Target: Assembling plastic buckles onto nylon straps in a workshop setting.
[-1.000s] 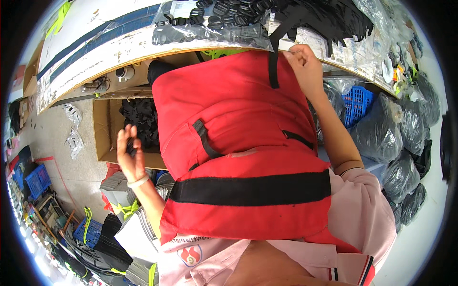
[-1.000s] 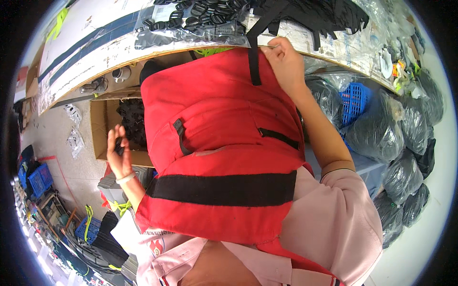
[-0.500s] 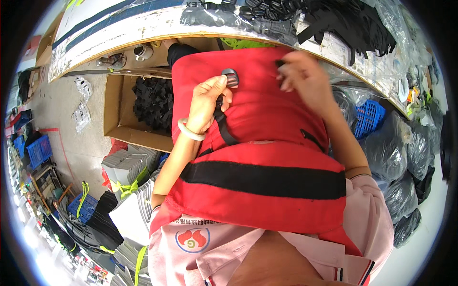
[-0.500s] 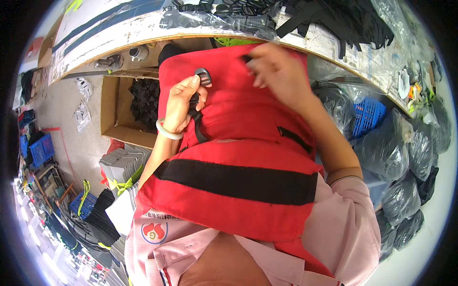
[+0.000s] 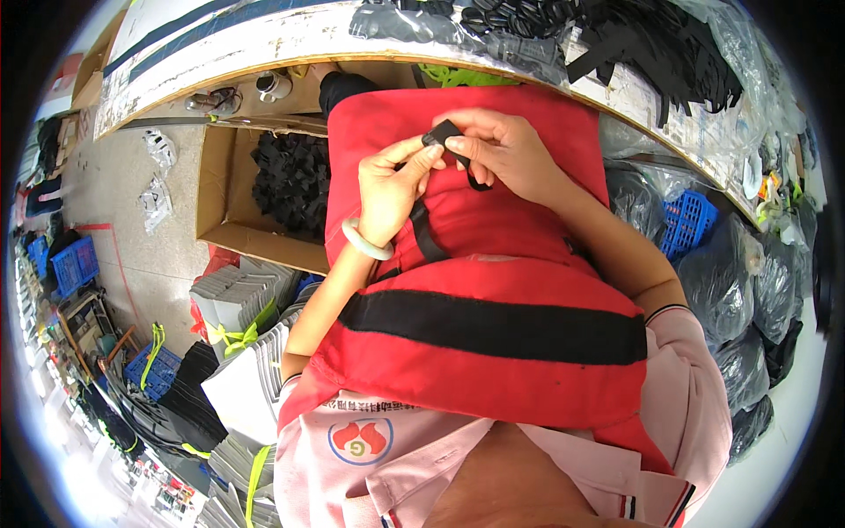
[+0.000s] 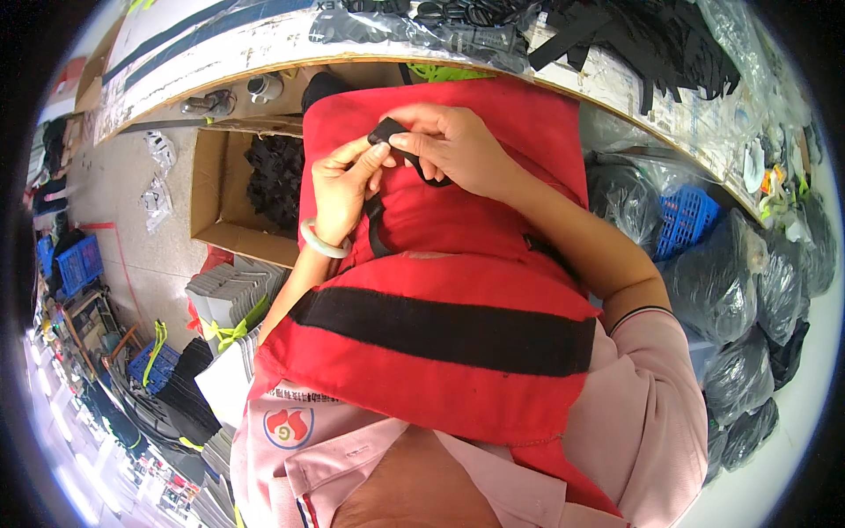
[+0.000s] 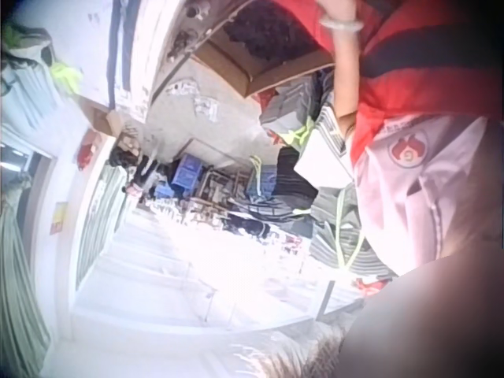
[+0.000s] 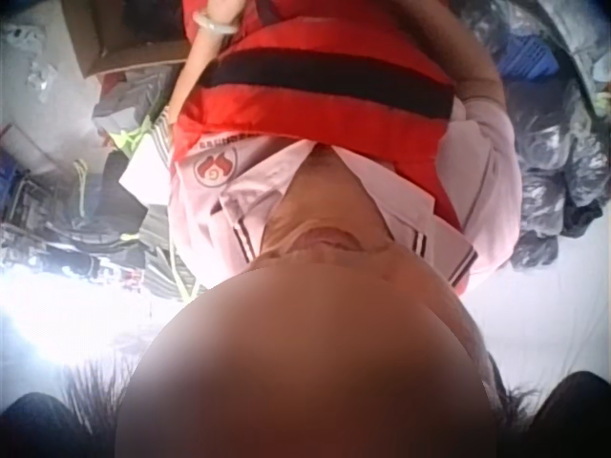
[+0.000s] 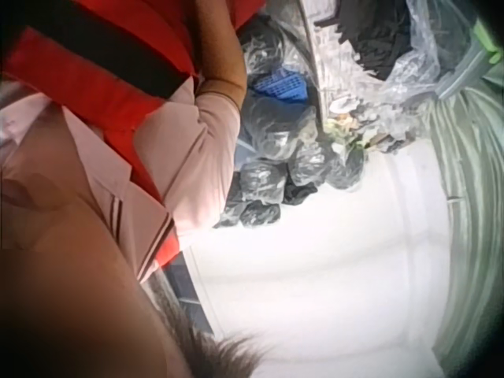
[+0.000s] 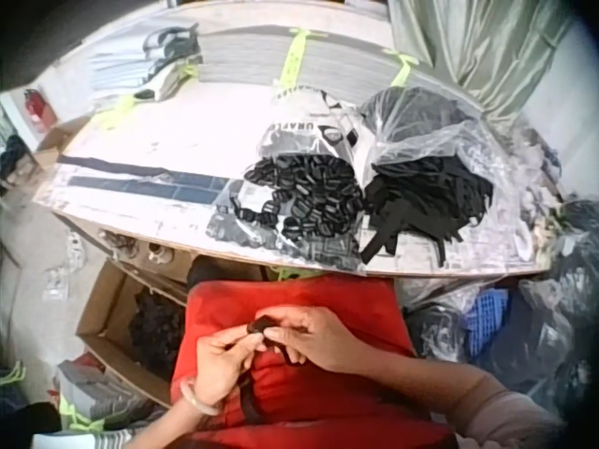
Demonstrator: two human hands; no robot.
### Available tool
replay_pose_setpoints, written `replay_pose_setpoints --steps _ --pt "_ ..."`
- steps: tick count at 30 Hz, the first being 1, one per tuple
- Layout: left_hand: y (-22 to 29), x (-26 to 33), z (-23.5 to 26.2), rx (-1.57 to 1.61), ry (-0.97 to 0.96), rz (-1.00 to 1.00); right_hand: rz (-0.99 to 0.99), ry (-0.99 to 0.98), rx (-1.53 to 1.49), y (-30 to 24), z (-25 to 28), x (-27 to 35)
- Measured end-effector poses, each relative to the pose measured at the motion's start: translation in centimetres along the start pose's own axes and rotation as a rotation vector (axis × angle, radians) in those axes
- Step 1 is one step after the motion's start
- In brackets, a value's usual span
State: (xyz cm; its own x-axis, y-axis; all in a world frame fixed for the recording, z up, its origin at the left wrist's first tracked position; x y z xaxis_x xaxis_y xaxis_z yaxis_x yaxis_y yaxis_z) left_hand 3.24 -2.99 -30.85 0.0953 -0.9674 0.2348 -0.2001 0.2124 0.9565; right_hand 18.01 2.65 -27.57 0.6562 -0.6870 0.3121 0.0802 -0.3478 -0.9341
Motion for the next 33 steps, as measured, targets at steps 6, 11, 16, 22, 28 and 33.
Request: replay_pose_setpoints --steps 6,11,16,22,28,33 --pt "0.3 -0.3 0.2 -0.041 0.045 0.064 -0.112 0.121 -0.067 -0.2 0.8 0.8" --pt "0.4 -0.3 0.1 -0.190 0.085 -0.116 -0.078 0.169 -0.193 0.9 0.4 0.5" --pt "3.5 0.0 -0.9 -0.698 0.109 -0.462 -0.057 0.212 -0.361 1.2 0.1 0.4" --pt "3.2 0.2 -0.8 -0.717 0.129 -0.335 0.004 0.275 -0.354 1.1 0.1 0.7" --pt "2.8 0.1 -1.5 -0.886 0.049 -0.603 0.007 0.209 -0.348 1.9 0.2 -0.2" --pt "-0.4 -0.5 0.1 0.146 0.017 0.230 -0.068 0.140 -0.326 2.4 0.5 -0.4"
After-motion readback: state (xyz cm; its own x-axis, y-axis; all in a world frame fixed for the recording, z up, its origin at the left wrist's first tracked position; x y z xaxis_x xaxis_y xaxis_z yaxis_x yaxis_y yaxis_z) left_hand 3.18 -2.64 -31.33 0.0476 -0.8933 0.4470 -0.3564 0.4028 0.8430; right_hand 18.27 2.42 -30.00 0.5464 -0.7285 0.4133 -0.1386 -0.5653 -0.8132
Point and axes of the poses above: each hand's wrist, its own x-axis away from the middle knuckle, its own z-axis out of the back of the hand, y = z × x, the point moved 5 cm from there along -x, towards the middle knuckle, and after that the axes turned 7 degrees about -x, right-handed, at the moved point
